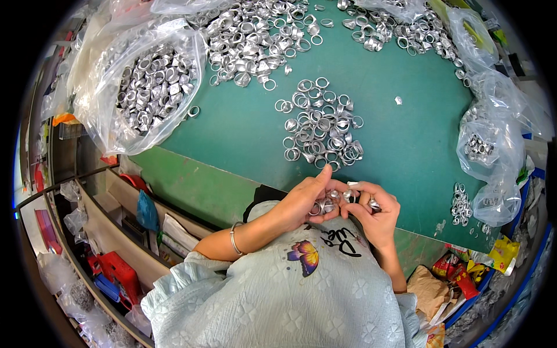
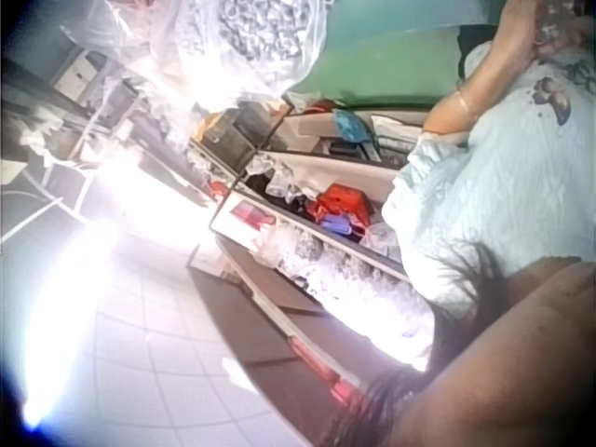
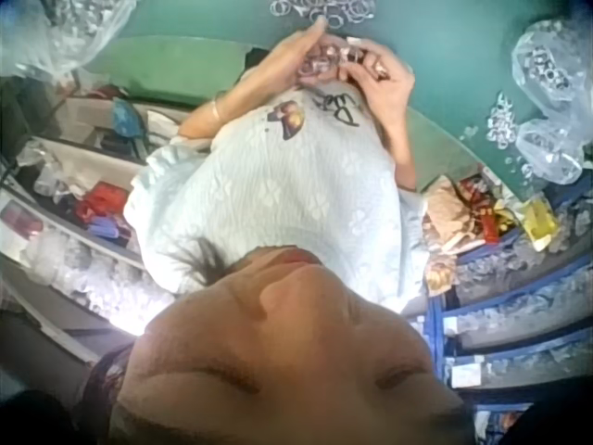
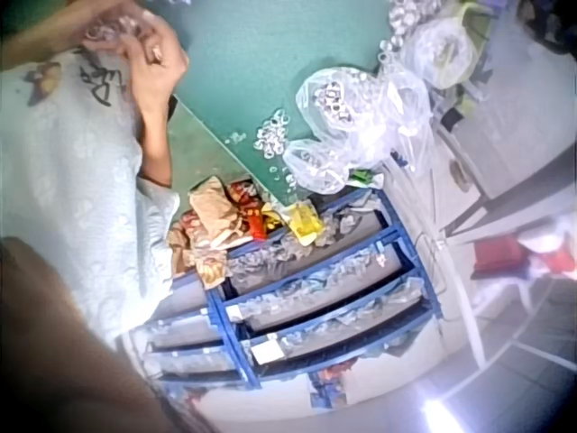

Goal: The person sorts small metal rings on a green worktable by hand, picking them up from a central pile and moving them into groups or placing them into plastic bags.

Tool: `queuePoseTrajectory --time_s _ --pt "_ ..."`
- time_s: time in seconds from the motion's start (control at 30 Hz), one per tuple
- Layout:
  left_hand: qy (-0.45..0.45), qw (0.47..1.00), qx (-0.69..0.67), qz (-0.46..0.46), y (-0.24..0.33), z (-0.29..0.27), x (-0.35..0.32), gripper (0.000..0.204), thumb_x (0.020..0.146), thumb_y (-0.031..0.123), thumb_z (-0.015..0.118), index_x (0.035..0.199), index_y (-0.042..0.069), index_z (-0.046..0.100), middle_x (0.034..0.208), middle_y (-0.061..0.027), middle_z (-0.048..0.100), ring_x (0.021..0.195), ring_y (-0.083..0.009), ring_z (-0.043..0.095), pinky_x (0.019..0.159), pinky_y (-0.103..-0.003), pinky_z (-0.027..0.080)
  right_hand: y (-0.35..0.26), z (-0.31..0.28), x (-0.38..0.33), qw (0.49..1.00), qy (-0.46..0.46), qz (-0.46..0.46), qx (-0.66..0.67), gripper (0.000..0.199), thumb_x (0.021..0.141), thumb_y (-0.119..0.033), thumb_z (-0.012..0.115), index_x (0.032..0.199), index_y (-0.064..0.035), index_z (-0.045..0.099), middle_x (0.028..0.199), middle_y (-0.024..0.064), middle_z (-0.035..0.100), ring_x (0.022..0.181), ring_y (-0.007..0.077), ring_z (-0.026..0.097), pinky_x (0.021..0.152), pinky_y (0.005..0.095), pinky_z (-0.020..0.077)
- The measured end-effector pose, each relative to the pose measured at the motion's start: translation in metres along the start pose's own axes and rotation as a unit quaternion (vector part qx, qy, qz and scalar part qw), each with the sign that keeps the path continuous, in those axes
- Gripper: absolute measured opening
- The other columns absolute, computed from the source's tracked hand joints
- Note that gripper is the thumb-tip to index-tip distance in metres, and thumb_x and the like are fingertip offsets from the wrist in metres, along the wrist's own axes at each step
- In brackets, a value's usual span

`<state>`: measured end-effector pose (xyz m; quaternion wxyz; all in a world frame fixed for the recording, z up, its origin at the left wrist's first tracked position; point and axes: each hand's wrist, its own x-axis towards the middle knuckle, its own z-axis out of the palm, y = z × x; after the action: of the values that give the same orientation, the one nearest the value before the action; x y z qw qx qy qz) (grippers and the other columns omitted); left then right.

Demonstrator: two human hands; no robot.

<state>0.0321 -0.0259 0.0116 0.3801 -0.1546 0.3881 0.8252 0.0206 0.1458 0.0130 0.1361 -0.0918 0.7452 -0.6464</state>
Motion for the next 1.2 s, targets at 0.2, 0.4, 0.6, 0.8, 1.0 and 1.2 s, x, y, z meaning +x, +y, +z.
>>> queuePoseTrajectory --time_s 0.2,0.4,0.6,0.8,1.0,1.2 --pt "0.004 1.000 -0.003 -0.004 -0.003 -0.001 0.001 0.071 0.089 0.057 0.016 0.093 0.001 0.059 0.066 -0.0048 0.055 0.046 -0.0045 0.037 0.036 -0.018 0.023 -0.004 0.006 0.000 0.997 0.034 -0.041 0.050 0.032 0.060 0.009 0.069 0.090 0.0028 0.061 0.051 -0.0049 0.035 0.049 0.0024 0.035 0.047 0.0181 0.0327" --pt "0.002 1.000 -0.006 0.008 -0.009 -0.005 0.003 0.052 0.092 0.045 0.033 0.084 0.001 0.060 0.060 -0.0033 0.051 0.042 -0.0038 0.035 0.035 -0.018 0.022 -0.011 0.004 0.002 0.990 0.004 -0.095 -0.105 0.030 0.060 0.007 0.069 0.089 -0.0006 0.064 0.050 -0.0039 0.035 0.049 0.0023 0.036 0.044 0.0184 0.0280" --pt "-0.019 0.997 -0.066 0.018 -0.008 -0.003 0.004 0.031 0.091 0.028 0.045 0.090 0.001 0.060 0.060 -0.0032 0.050 0.045 -0.0045 0.037 0.036 -0.018 0.024 0.010 -0.006 0.036 0.944 0.126 -0.073 -0.297 0.013 0.079 -0.006 0.058 0.092 -0.0034 0.061 0.065 0.0062 0.059 0.048 0.0135 0.050 0.045 0.0264 0.0385" --pt "0.037 0.997 0.013 0.066 -0.003 0.003 0.001 0.023 0.090 0.016 0.045 0.104 0.001 0.056 0.068 -0.0002 0.048 0.053 -0.0038 0.039 0.039 -0.016 0.024 0.028 -0.002 0.047 0.968 0.158 -0.076 -0.182 0.014 0.084 -0.017 0.058 0.087 -0.0033 0.055 0.063 0.0066 0.054 0.049 0.0140 0.048 0.045 0.0272 0.0383" --pt "0.070 0.981 0.057 0.173 -0.001 0.008 0.003 0.026 0.084 0.008 0.054 0.109 0.001 0.055 0.070 0.0007 0.049 0.057 -0.0041 0.042 0.045 -0.016 0.029 0.003 -0.005 0.020 0.830 -0.061 0.202 0.516 0.018 0.090 -0.024 0.046 0.089 -0.0066 0.048 0.058 -0.0030 0.033 0.046 0.0057 0.027 0.042 0.0195 0.0219" --pt "0.086 0.924 0.193 0.318 0.000 0.012 0.004 0.023 0.072 -0.002 0.064 0.096 0.000 0.062 0.075 -0.0021 0.056 0.064 -0.0077 0.050 0.055 -0.020 0.039 0.010 0.002 0.009 0.833 -0.085 0.182 0.515 0.018 0.090 -0.023 0.046 0.091 -0.0049 0.048 0.070 0.0029 0.047 0.049 0.0056 0.031 0.044 0.0178 0.0254"
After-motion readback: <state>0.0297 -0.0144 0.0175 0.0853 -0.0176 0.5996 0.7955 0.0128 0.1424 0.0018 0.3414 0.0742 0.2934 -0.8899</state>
